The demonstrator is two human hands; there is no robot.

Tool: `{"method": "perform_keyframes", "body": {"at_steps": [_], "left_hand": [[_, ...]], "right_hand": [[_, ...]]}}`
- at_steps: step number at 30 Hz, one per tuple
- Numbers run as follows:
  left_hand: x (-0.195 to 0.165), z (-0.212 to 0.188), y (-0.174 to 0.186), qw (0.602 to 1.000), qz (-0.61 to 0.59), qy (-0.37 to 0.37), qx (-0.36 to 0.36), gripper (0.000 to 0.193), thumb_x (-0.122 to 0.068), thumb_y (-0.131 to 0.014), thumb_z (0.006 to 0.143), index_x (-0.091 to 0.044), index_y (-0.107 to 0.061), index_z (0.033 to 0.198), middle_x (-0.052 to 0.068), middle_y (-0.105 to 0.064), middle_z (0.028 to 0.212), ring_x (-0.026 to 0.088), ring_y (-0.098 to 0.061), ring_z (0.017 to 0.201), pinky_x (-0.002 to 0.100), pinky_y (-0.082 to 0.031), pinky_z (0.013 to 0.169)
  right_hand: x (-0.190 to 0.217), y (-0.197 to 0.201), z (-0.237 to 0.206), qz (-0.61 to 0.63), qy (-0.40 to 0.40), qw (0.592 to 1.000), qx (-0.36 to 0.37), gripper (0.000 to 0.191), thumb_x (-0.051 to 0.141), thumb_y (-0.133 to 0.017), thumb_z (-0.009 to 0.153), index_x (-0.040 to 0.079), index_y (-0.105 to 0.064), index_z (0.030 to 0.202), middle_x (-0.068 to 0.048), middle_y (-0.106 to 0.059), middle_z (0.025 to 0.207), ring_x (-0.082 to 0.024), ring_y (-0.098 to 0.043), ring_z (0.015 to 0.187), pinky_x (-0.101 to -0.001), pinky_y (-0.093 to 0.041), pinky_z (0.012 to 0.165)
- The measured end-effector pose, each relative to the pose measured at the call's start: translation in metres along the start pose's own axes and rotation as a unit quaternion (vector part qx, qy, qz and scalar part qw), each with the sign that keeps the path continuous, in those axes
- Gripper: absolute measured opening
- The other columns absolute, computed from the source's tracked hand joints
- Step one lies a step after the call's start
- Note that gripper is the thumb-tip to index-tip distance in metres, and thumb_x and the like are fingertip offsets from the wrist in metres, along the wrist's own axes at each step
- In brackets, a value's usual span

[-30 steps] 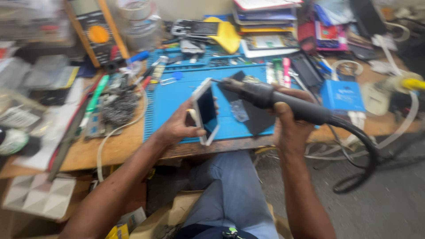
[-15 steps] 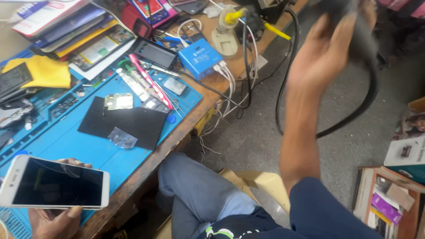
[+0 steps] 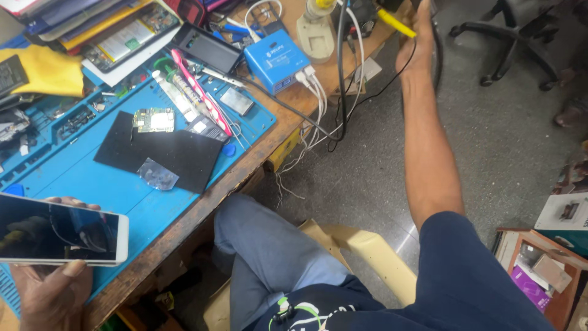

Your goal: The person repairs a smartphone at a cluttered workbench. They pry at the phone's edge with a small tool, heat the phone's edge with a hot air gun, work the screen assembly loose by hand, and continue heating and prying to separate the screen from the body.

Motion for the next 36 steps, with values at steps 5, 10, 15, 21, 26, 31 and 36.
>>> {"method": "perform_keyframes", "body": {"at_steps": [5, 10, 15, 21, 26, 31, 36], "left_hand": [[-0.002, -0.003, 0.001, 1.0, -0.02, -0.022, -0.003, 0.074, 0.0, -0.081, 0.083, 0.004, -0.042, 0.145, 0.018, -0.052, 0.133, 0.031, -0.053, 0.129, 0.05, -0.04, 0.125], [-0.004, -0.002, -0.002, 1.0, -0.006, -0.022, 0.013, 0.079, -0.006, -0.086, 0.082, 0.001, -0.043, 0.148, 0.015, -0.052, 0.136, 0.03, -0.053, 0.129, 0.047, -0.042, 0.12], [-0.007, 0.004, -0.01, 0.999, -0.005, -0.037, 0.039, 0.078, -0.007, -0.087, 0.081, 0.0, -0.044, 0.145, 0.014, -0.054, 0.132, 0.028, -0.055, 0.127, 0.044, -0.043, 0.119], [-0.014, 0.005, -0.012, 0.999, -0.002, -0.05, 0.011, 0.082, -0.005, -0.083, 0.076, 0.0, -0.043, 0.147, 0.016, -0.055, 0.135, 0.029, -0.055, 0.13, 0.047, -0.045, 0.125], [-0.009, 0.009, -0.003, 0.999, 0.027, -0.03, -0.008, 0.088, -0.005, -0.081, 0.073, 0.002, -0.04, 0.151, 0.016, -0.055, 0.138, 0.03, -0.057, 0.136, 0.048, -0.047, 0.123], [0.0, 0.005, -0.001, 0.999, 0.036, -0.003, -0.006, 0.087, -0.004, -0.079, 0.074, -0.001, -0.04, 0.151, 0.014, -0.057, 0.141, 0.028, -0.057, 0.136, 0.046, -0.048, 0.118], [-0.007, 0.003, -0.004, 0.997, 0.074, 0.01, -0.003, 0.09, -0.004, -0.079, 0.072, -0.004, -0.038, 0.152, 0.011, -0.057, 0.143, 0.024, -0.056, 0.136, 0.04, -0.046, 0.118]], "right_hand": [[-0.054, 0.047, -0.072, -0.073, -0.118, 0.99, -0.033, 0.075, 0.06, -0.049, 0.102, 0.002, -0.053, 0.149, -0.016, -0.046, 0.16, -0.03, -0.04, 0.149, -0.044, -0.022, 0.124], [0.003, 0.077, -0.183, -0.171, 0.149, 0.953, -0.202, 0.02, 0.018, -0.063, 0.105, 0.006, -0.062, 0.09, -0.002, -0.057, 0.079, -0.013, -0.053, 0.072, -0.0295, -0.041, 0.066], [0.06, -0.053, -0.258, -0.228, 0.323, 0.905, 0.156, 0.015, 0.008, -0.059, 0.104, 0.006, -0.065, 0.091, -0.007, -0.069, 0.082, -0.011, -0.06, 0.064, -0.0251, -0.047, 0.058], [0.007, -0.195, -0.236, -0.431, 0.16, 0.822, 0.335, 0.02, 0.001, -0.074, 0.096, 0.0, -0.074, 0.115, -0.013, -0.076, 0.106, -0.02, -0.074, 0.086, -0.0312, -0.059, 0.077], [-0.029, -0.248, -0.246, -0.461, 0.183, 0.762, 0.415, 0.024, 0.008, -0.078, 0.091, 0.002, -0.076, 0.114, -0.014, -0.074, 0.107, -0.028, -0.073, 0.093, -0.0381, -0.057, 0.077], [-0.048, -0.3, -0.286, -0.461, 0.259, 0.688, 0.497, 0.038, 0.024, -0.084, 0.089, 0.0, -0.072, 0.115, -0.017, -0.069, 0.114, -0.034, -0.066, 0.105, -0.0437, -0.052, 0.089], [-0.085, -0.344, -0.298, -0.466, 0.18, 0.684, 0.532, 0.058, 0.021, -0.084, 0.079, -0.001, -0.066, 0.13, -0.02, -0.065, 0.108, -0.033, -0.062, 0.1, -0.0436, -0.05, 0.089]]}}
Point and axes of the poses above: each hand's wrist, its own z-axis towards the middle knuckle, its own y-axis out of the back of the hand, x = y × z, the point moved 8 cm from there along z, towards the middle knuckle
